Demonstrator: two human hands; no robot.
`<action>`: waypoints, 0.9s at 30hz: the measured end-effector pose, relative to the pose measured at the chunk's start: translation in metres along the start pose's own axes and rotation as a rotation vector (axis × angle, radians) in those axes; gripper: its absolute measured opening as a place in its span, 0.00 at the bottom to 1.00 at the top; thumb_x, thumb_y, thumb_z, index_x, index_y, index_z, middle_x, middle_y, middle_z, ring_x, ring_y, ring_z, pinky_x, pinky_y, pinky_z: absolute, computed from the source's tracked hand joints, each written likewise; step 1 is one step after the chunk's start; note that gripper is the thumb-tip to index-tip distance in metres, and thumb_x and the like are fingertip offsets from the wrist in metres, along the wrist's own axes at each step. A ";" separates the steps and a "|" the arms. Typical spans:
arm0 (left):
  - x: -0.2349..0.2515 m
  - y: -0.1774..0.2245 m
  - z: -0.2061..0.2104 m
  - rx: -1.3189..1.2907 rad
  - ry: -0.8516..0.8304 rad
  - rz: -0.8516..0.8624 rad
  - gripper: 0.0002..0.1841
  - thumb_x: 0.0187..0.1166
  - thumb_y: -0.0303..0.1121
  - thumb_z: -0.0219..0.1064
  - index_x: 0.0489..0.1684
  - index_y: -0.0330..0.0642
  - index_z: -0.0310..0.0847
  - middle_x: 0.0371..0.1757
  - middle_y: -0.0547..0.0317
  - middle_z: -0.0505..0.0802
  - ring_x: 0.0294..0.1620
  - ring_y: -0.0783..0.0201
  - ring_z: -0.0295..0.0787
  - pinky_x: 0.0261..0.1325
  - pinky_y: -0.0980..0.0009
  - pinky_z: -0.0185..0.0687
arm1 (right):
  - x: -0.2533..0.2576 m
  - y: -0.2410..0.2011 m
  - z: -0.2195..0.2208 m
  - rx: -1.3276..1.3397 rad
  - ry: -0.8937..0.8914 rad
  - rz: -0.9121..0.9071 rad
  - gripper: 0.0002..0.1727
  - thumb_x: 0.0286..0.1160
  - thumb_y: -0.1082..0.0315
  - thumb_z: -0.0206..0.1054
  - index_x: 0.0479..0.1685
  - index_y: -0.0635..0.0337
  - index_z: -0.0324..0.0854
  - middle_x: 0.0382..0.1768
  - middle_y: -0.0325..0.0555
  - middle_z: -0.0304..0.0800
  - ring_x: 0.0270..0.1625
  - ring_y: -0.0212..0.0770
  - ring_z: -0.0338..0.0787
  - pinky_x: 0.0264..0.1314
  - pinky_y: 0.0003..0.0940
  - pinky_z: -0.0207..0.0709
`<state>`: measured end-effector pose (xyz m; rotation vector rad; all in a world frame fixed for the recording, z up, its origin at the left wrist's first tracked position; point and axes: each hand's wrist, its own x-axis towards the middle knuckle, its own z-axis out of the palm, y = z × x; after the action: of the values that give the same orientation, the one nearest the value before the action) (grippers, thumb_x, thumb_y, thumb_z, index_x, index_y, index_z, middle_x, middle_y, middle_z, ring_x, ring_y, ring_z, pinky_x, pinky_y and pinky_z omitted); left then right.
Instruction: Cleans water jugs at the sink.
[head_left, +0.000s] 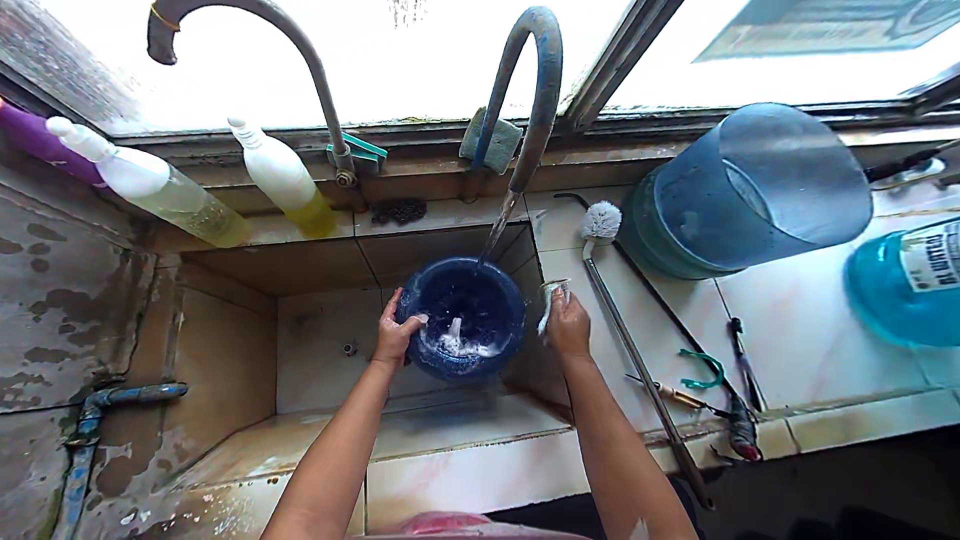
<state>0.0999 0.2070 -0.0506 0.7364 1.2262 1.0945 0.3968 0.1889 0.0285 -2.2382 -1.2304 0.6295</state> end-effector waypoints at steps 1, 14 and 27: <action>0.002 0.000 -0.001 -0.008 0.008 -0.006 0.46 0.63 0.25 0.76 0.89 0.36 0.57 0.71 0.39 0.85 0.64 0.55 0.89 0.66 0.59 0.87 | 0.006 0.013 -0.006 -0.099 0.047 -0.058 0.28 0.94 0.55 0.46 0.68 0.71 0.80 0.62 0.67 0.87 0.65 0.61 0.88 0.73 0.60 0.76; -0.001 0.002 -0.012 -0.012 0.043 -0.177 0.38 0.90 0.57 0.48 0.95 0.47 0.43 0.82 0.40 0.76 0.76 0.50 0.80 0.73 0.50 0.82 | -0.020 0.010 0.080 0.636 -0.381 0.134 0.57 0.72 0.40 0.70 0.97 0.55 0.41 0.89 0.61 0.60 0.87 0.49 0.69 0.86 0.48 0.68; -0.064 0.245 -0.065 0.033 -0.149 0.244 0.24 0.77 0.36 0.62 0.74 0.45 0.73 0.50 0.63 0.94 0.46 0.69 0.93 0.50 0.69 0.93 | -0.017 0.007 0.056 1.117 -0.303 0.191 0.33 0.94 0.44 0.31 0.83 0.54 0.62 0.70 0.45 0.82 0.68 0.34 0.84 0.67 0.38 0.82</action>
<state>-0.0227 0.2237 0.1801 0.9946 1.0488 1.1960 0.3588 0.1828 -0.0167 -1.3208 -0.5118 1.3482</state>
